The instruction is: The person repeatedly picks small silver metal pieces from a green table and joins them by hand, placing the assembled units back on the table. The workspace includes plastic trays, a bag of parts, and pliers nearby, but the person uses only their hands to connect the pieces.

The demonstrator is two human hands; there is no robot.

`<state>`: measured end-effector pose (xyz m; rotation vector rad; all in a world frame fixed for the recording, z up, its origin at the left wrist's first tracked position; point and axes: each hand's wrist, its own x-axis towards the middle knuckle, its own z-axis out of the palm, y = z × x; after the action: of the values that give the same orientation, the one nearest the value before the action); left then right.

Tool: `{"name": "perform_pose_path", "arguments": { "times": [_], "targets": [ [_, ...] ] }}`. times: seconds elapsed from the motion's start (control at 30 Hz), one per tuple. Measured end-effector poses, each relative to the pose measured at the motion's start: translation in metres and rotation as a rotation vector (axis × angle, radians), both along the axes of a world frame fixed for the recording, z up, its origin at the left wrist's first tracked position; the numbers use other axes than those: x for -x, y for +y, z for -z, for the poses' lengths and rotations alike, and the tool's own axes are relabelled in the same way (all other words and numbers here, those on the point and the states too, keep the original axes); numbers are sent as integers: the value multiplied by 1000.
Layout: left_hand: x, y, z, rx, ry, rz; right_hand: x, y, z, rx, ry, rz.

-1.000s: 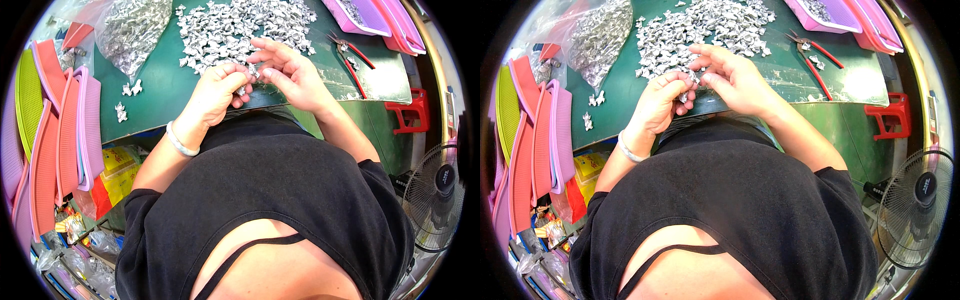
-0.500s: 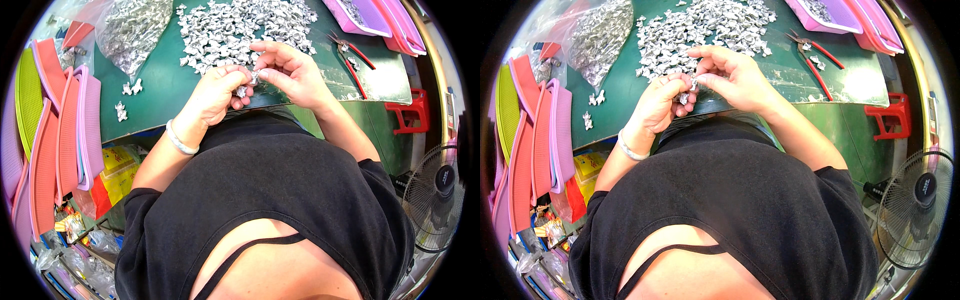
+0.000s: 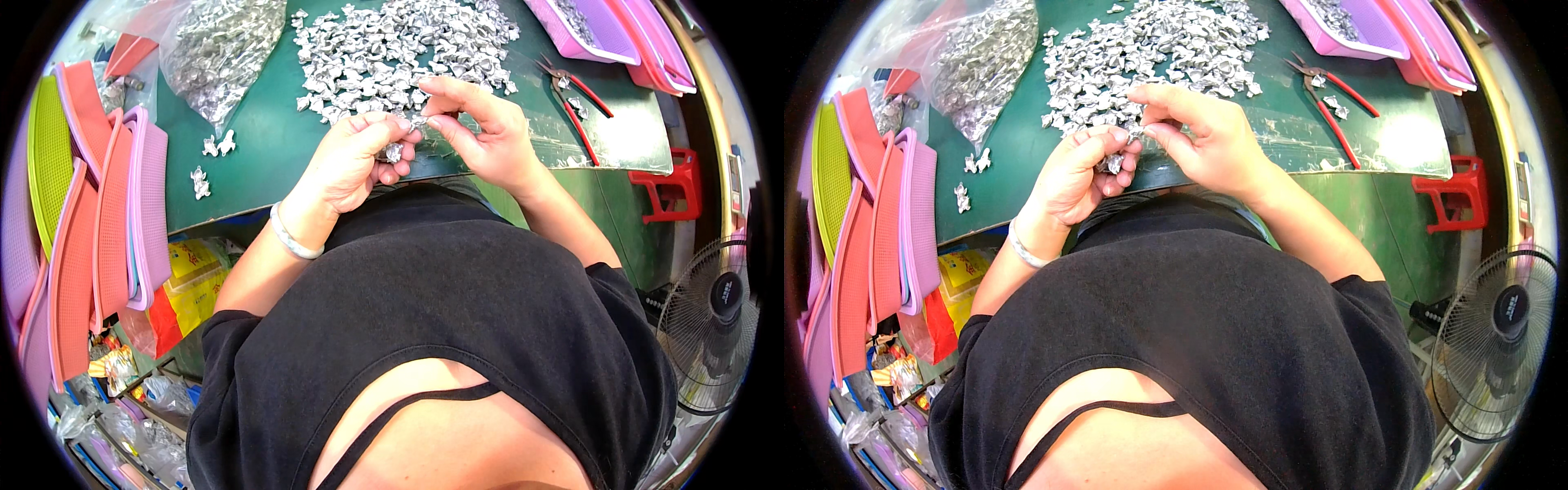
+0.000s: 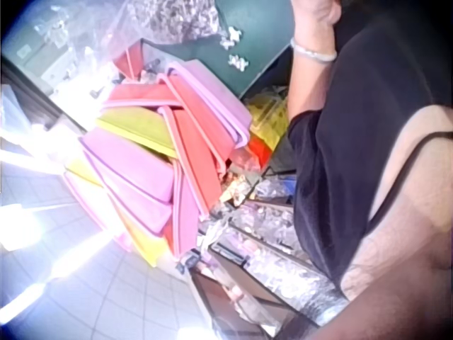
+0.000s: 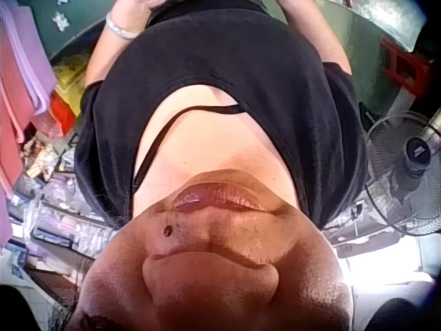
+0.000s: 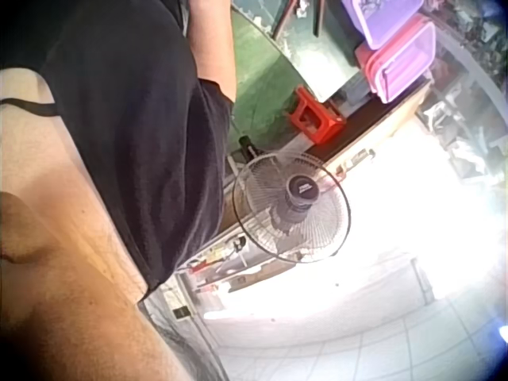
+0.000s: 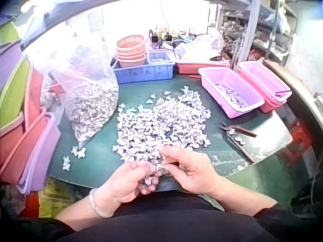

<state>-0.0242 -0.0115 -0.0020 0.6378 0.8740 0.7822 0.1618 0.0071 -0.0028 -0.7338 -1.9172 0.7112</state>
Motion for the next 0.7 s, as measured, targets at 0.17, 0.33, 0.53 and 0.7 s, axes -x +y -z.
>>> {"name": "perform_pose_path", "arguments": {
  "times": [0.17,0.33,0.53,0.7],
  "targets": [
    [-1,0,1,-49,1,-29,1,-1,1,63,54,1],
    [-1,1,1,-73,8,-40,-1,1,3,71,74,-4],
    [-2,0,2,-89,13,-81,0,0,5,68,82,1],
    [-2,1,4,-124,-6,-93,-1,-1,5,71,78,5]
  ]
}}
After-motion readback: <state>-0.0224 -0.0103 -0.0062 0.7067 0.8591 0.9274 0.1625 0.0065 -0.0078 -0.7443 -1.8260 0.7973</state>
